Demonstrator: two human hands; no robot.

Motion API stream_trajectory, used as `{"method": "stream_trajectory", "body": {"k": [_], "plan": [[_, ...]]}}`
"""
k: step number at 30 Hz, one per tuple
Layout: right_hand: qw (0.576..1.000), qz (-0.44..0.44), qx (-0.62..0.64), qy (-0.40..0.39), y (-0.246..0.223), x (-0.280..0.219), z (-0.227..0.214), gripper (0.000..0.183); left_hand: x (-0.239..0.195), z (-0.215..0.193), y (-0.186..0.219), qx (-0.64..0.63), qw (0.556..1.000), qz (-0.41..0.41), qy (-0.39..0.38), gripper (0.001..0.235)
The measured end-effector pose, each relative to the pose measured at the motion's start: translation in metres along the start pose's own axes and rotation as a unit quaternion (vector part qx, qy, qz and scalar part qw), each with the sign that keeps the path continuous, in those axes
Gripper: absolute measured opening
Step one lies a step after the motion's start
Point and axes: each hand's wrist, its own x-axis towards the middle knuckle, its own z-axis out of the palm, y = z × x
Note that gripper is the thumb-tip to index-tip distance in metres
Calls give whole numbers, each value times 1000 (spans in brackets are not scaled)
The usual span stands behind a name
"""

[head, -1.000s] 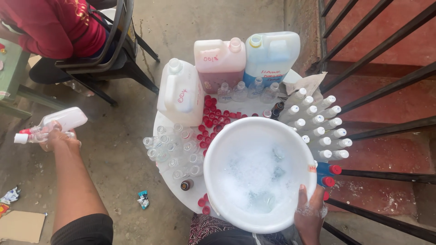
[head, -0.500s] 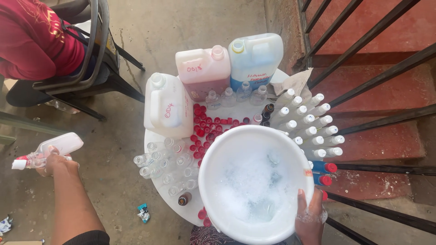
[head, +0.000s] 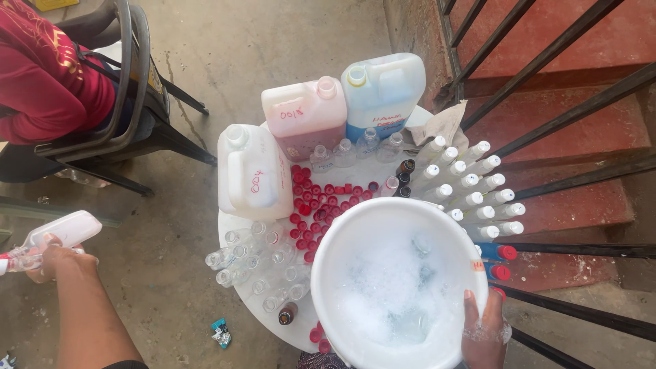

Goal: Washing small plastic bottles in a basin of soapy water

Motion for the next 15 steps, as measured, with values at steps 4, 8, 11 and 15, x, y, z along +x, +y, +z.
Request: {"method": "stream_trajectory", "body": {"k": [4, 8, 11, 15], "plan": [[1000, 26, -6, 1, -3, -3, 0, 45, 16, 12, 5, -39, 999, 4, 7, 52], [999, 28, -16, 6, -4, -2, 1, 44, 20, 19, 8, -71, 997, 4, 7, 31], [1000, 26, -15, 9, -6, -5, 1, 44, 26, 21, 8, -81, 997, 5, 18, 36], [1000, 17, -3, 13, -4, -4, 2, 42, 55, 32, 4, -64, 998, 2, 13, 53]]}}
